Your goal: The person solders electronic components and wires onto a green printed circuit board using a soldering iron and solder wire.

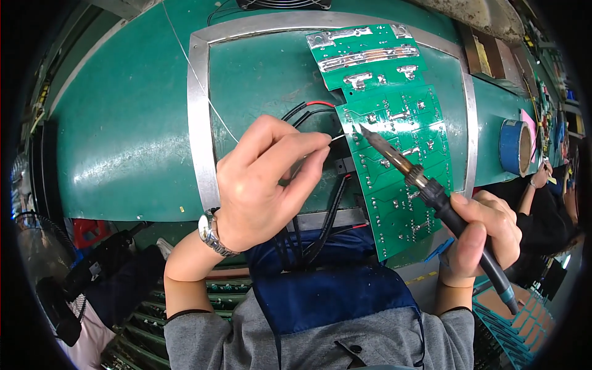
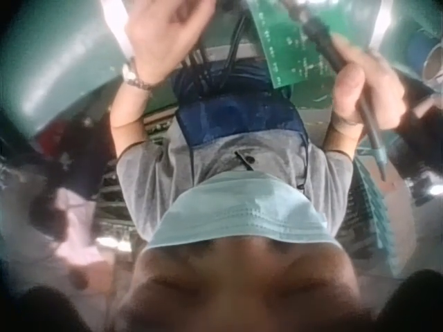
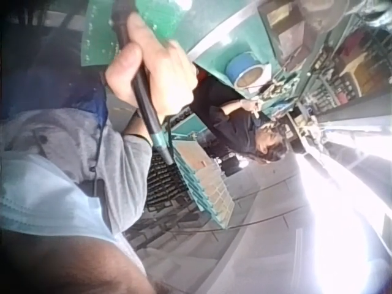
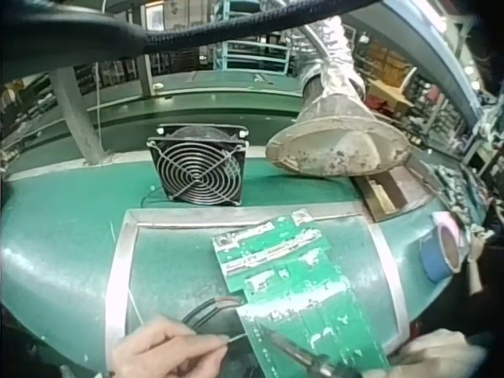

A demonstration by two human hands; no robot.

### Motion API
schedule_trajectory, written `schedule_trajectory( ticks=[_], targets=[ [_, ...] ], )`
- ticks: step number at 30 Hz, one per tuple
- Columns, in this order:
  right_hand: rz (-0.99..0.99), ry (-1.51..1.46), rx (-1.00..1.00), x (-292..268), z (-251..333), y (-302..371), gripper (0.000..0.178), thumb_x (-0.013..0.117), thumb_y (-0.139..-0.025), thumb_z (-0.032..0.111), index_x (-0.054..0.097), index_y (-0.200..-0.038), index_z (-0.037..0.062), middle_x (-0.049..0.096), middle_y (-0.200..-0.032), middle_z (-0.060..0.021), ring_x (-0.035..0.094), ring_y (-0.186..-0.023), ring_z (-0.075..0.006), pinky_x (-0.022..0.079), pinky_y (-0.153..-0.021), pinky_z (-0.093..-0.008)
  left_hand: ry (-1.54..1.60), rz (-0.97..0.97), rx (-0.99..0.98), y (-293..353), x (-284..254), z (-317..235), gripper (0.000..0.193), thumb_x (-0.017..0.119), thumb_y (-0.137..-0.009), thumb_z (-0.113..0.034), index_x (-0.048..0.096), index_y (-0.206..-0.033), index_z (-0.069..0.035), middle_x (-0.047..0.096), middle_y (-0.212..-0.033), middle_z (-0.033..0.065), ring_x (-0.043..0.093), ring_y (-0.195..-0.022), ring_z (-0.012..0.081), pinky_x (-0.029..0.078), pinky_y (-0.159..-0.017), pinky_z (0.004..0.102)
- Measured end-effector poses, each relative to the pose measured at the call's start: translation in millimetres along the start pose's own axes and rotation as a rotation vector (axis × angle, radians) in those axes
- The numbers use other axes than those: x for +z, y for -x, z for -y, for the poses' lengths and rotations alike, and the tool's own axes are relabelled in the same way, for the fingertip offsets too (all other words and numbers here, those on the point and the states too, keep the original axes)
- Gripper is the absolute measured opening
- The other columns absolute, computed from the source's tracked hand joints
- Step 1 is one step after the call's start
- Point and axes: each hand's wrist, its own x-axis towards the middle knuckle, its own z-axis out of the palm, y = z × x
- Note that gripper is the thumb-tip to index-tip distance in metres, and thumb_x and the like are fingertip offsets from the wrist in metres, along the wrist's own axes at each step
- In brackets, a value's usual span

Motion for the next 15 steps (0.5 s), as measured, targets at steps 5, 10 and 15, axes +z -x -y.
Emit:
schedule_trajectory(
  ticks=[5, 10, 15],
  targets=[
    [-0.011, -0.057, 0.004, -1.3, 0.5, 9.1, 0.022, 0.059, -0.085, 0.015, 0.067, -0.084, -0.0051, 0.061, -0.055, -0.0056, 0.054, -0.039, -0.0142, 0.041, -0.039, -0.0243, -0.006, 0.034, 0.055, 3.4, 2.9, -0.9, 0.021, 0.074, -0.073, 0.004, 0.072, -0.092, -0.006, 0.055, -0.079, 0.0011, 0.046, -0.054, 0.0043, 0.037, -0.046, 0.0200],
    [0.014, -0.029, -0.027, 3.4, 2.7, 10.7, 0.020, 0.061, -0.084, 0.015, 0.067, -0.083, -0.0046, 0.059, -0.054, -0.0049, 0.054, -0.040, -0.0142, 0.041, -0.039, -0.0238, -0.021, 0.055, 0.081, 4.9, 5.9, 2.3, 0.021, 0.075, -0.074, 0.002, 0.073, -0.093, -0.006, 0.055, -0.078, 0.0014, 0.047, -0.055, 0.0057, 0.038, -0.047, 0.0209],
    [0.048, 0.008, -0.032, 1.7, 8.9, 10.6, 0.021, 0.062, -0.084, 0.015, 0.068, -0.084, -0.0048, 0.059, -0.055, -0.0049, 0.054, -0.041, -0.0145, 0.041, -0.039, -0.0241, -0.013, 0.060, 0.084, 3.8, 7.7, 0.5, 0.021, 0.075, -0.074, 0.002, 0.073, -0.094, -0.006, 0.055, -0.078, 0.0017, 0.047, -0.055, 0.0062, 0.038, -0.048, 0.0216]
  ],
)
